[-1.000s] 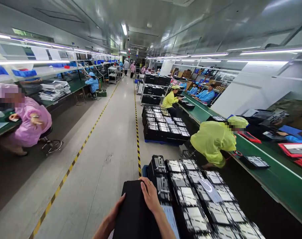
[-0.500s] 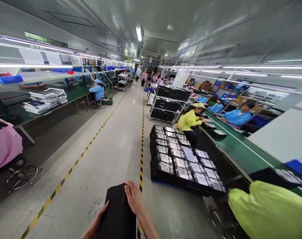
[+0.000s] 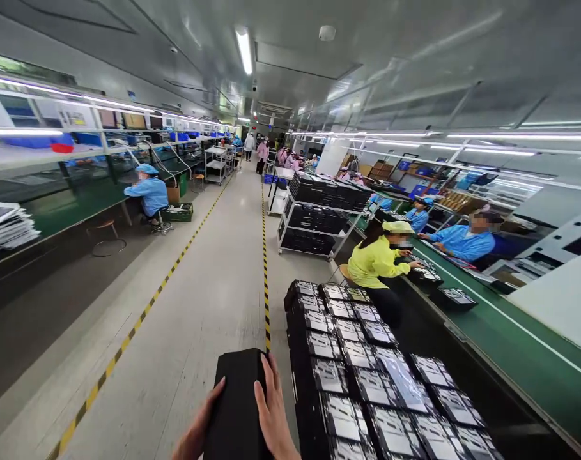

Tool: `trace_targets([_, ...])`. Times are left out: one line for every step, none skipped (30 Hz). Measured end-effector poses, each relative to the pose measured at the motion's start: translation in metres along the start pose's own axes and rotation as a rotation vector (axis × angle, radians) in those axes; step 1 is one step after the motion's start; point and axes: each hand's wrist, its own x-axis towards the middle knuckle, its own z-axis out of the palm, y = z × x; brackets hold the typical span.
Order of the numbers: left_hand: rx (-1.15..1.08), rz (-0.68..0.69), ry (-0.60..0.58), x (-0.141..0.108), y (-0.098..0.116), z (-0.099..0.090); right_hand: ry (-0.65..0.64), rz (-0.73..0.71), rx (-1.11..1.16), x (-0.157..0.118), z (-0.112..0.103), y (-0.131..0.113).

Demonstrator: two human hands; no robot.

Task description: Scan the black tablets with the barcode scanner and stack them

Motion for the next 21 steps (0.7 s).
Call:
trace_targets([0.011,0.014,-0.013,0.031,0.029,0.018,0.023,0.051,0.052,0.034,-0.003,0.006])
trace_targets([0.030,0.039,0.004,0.063,0.057,0.035,0.044,0.107,0.107,0.071,-0.005,0.013])
trace_targets([0.054,0.066,0.050,0.097,0.085,0.051,0.056,0.172,0.164,0.110,-0.006,0.022])
trace_targets([0.084,0.086,0.110,0.131,0.113,0.066,0.050,0.250,0.224,0.151,-0.008,0.032])
trace_targets([0.112,0.095,0.164,0.166,0.140,0.080,0.026,0.337,0.286,0.193,-0.009,0.041])
trace_targets([0.136,0.094,0.197,0.199,0.168,0.093,-0.011,0.420,0.346,0.236,-0.010,0.049])
trace_targets([0.153,0.092,0.212,0.231,0.194,0.105,-0.057,0.489,0.400,0.280,-0.011,0.055])
trace_targets([0.163,0.096,0.210,0.261,0.220,0.115,-0.108,0.538,0.442,0.324,-0.011,0.058])
trace_targets([0.170,0.112,0.201,0.288,0.245,0.125,-0.154,0.562,0.472,0.367,-0.011,0.059])
trace_targets([0.177,0.136,0.197,0.314,0.270,0.134,-0.192,0.567,0.489,0.409,-0.010,0.057])
trace_targets([0.185,0.166,0.203,0.338,0.294,0.143,-0.225,0.564,0.492,0.450,-0.008,0.053])
trace_targets([0.192,0.199,0.224,0.360,0.319,0.151,-0.253,0.558,0.485,0.490,-0.006,0.048])
trace_targets([0.195,0.236,0.250,0.382,0.343,0.161,-0.274,0.543,0.477,0.529,-0.003,0.042])
trace_targets([0.195,0.270,0.274,0.403,0.368,0.171,-0.292,0.520,0.468,0.568,0.000,0.036])
trace_targets([0.188,0.301,0.298,0.425,0.394,0.181,-0.313,0.489,0.463,0.608,0.004,0.030])
trace_targets([0.176,0.329,0.316,0.447,0.420,0.191,-0.343,0.455,0.464,0.647,0.008,0.026])
trace_targets([0.161,0.350,0.324,0.471,0.447,0.202,-0.372,0.419,0.469,0.688,0.012,0.024])
trace_targets([0.143,0.365,0.326,0.496,0.475,0.213,-0.400,0.388,0.478,0.729,0.017,0.023])
trace_targets([0.125,0.375,0.325,0.523,0.504,0.225,-0.424,0.364,0.486,0.771,0.023,0.025])
trace_targets([0.109,0.383,0.327,0.552,0.533,0.236,-0.434,0.344,0.493,0.813,0.028,0.028])
trace_targets([0.096,0.391,0.324,0.582,0.562,0.249,-0.427,0.325,0.498,0.855,0.034,0.033])
